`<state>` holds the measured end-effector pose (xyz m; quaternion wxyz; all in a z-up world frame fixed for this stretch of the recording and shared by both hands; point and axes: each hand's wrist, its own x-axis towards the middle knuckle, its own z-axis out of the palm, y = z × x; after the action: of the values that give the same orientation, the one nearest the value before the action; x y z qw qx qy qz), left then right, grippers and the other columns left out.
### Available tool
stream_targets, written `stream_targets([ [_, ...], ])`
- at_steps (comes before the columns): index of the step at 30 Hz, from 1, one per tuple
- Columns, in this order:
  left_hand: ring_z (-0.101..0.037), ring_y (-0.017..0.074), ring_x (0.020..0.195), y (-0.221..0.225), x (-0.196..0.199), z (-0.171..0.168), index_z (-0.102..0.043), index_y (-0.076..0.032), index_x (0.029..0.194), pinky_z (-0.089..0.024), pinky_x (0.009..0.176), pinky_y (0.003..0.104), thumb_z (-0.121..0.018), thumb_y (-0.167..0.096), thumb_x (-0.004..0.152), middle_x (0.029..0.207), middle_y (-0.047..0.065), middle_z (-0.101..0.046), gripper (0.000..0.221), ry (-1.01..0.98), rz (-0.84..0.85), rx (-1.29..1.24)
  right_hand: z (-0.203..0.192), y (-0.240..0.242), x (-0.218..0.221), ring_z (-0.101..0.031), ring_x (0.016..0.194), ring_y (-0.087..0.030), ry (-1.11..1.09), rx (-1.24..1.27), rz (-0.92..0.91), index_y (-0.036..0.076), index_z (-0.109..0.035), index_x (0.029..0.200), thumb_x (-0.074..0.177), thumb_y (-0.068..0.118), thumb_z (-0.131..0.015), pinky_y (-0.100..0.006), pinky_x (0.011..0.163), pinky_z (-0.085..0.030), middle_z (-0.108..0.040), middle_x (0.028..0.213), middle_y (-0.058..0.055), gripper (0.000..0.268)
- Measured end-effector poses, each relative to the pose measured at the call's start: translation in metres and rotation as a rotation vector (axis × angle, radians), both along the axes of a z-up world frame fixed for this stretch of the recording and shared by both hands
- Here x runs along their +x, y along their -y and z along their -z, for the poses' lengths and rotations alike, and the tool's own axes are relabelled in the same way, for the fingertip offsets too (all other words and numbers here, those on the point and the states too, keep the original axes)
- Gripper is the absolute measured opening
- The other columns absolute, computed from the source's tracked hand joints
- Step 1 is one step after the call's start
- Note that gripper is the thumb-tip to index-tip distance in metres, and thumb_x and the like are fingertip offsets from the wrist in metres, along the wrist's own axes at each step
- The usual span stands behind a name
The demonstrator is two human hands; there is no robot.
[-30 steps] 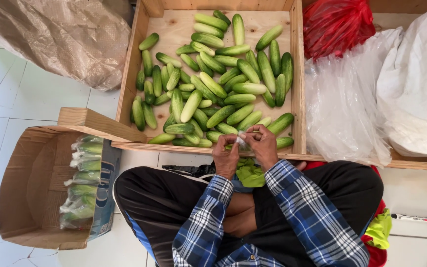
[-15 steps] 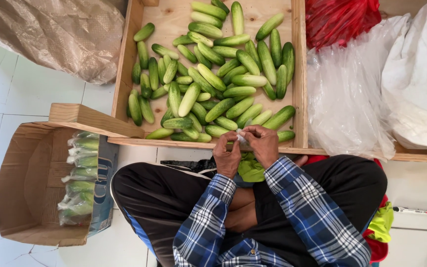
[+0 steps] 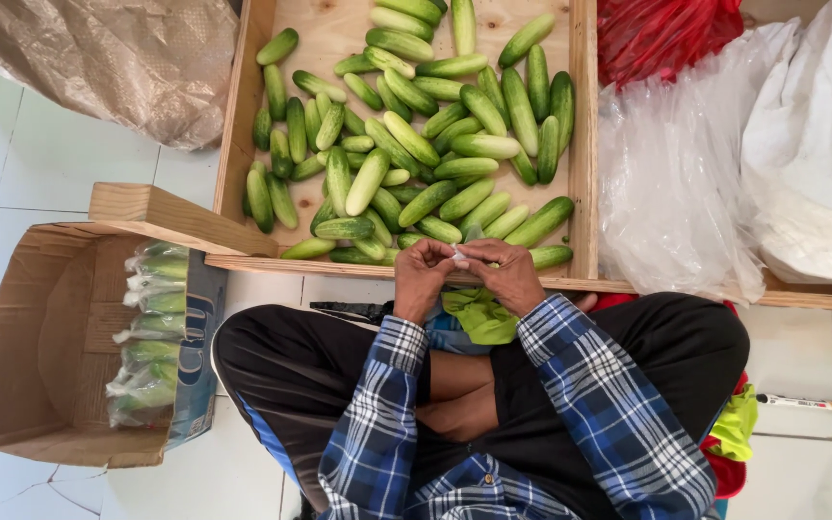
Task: Bagging cucumbers and placing the filled bags into a cardboard box
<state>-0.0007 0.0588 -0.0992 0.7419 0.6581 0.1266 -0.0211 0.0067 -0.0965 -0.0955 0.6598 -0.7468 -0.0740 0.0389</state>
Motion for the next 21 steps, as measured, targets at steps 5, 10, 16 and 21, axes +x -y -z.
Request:
stream_targets([
  [5,-0.067,0.0054,0.066,-0.010,0.005,0.003,-0.074,-0.003,0.086,-0.054,0.063,0.020,-0.079,0.004,0.069,0.073,0.004,-0.071,0.019,-0.081,0.082,-0.057,0.001,0.003,0.001,-0.072,0.103,-0.026,0.025,-0.035,-0.031,0.012,-0.082,0.108,0.079,0.007,-0.088,-0.038,0.094,-0.055,-0.078,0.106,-0.018,0.030],
  [10,-0.068,0.0074,0.068,-0.004,0.006,0.014,-0.074,-0.001,0.085,-0.053,0.063,0.019,-0.079,0.003,0.073,0.072,0.006,-0.071,0.014,-0.109,0.059,-0.055,0.008,0.002,0.001,-0.073,0.100,-0.028,0.064,-0.084,-0.017,0.011,-0.082,0.107,0.080,0.002,-0.085,-0.039,0.094,-0.055,-0.077,0.105,-0.017,0.029],
  [16,-0.072,0.0129,0.072,0.020,-0.013,-0.006,-0.078,-0.012,0.085,-0.055,0.064,0.028,-0.074,0.000,0.080,0.073,0.008,-0.075,0.014,-0.098,-0.066,0.295,0.025,0.002,-0.004,-0.075,0.097,-0.025,0.109,-0.293,0.082,0.018,-0.085,0.098,0.083,0.009,-0.078,-0.035,0.090,-0.058,-0.078,0.102,-0.005,0.019],
  [21,-0.076,0.0325,0.082,0.032,-0.016,-0.015,-0.068,-0.007,0.100,-0.061,0.070,0.038,-0.065,0.007,0.087,0.082,0.019,-0.074,0.019,-0.032,-0.177,0.357,0.024,0.005,0.003,-0.075,0.098,-0.024,0.101,-0.200,0.104,0.016,-0.084,0.094,0.083,0.010,-0.079,-0.036,0.090,-0.058,-0.078,0.104,-0.005,0.013],
])
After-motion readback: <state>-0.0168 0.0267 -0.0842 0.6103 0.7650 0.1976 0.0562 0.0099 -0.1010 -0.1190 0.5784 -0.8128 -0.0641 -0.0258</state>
